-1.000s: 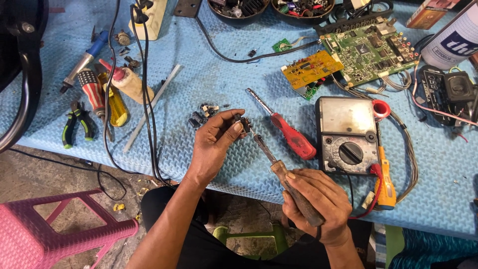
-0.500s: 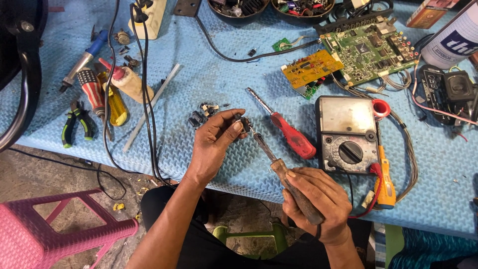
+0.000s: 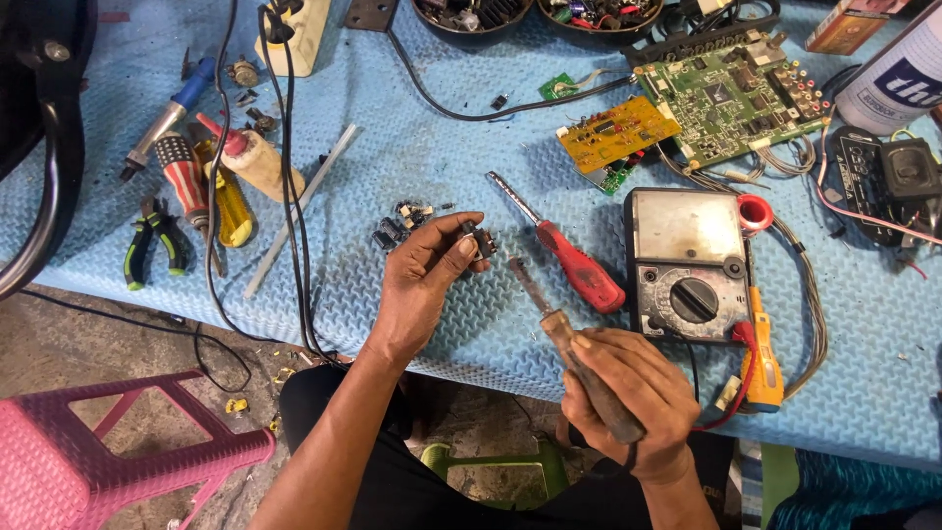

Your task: The person is soldering and desoldering electronic components on a circuit board using a soldering iron and a screwdriver.

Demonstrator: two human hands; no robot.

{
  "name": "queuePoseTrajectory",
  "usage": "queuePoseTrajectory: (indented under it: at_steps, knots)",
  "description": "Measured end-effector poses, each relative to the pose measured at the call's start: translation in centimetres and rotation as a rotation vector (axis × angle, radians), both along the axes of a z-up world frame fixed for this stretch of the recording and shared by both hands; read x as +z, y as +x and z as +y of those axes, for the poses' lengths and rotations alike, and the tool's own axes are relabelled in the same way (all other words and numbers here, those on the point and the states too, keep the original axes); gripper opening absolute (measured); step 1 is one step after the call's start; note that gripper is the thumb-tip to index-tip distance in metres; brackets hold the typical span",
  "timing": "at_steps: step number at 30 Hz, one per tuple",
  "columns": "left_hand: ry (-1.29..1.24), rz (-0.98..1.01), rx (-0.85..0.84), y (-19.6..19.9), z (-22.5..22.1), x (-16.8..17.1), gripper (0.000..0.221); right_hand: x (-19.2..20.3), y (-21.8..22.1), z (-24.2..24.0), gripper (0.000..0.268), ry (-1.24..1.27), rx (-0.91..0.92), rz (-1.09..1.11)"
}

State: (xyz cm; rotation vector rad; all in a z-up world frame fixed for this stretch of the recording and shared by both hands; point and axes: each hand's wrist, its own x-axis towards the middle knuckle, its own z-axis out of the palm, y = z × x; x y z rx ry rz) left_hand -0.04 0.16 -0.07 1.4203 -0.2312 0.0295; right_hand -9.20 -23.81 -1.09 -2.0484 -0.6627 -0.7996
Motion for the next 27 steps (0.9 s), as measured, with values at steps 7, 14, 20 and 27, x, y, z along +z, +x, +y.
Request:
queuePoseTrajectory:
  at_steps: [7,14,20,27]
  knots:
    - [0.004,0.023,0.020,0.1,-0.2,0.2,0.037,0.7,0.2,0.1,0.030,-0.023,0.051,-0.023]
    - [0.016,0.028,0.018,0.1,-0.3,0.3,0.038,1.4,0.6,0.2,0.028,-0.037,0.067,-0.041]
    - [0.027,0.013,-0.001,0.0,-0.2,0.3,0.039,1.3,0.6,0.3,0.027,-0.032,0.070,-0.057]
    - [-0.009,0.020,-0.008,0.0,-0.1,0.3,0.041,0.6,0.3,0.2,0.032,-0.031,0.002,-0.017]
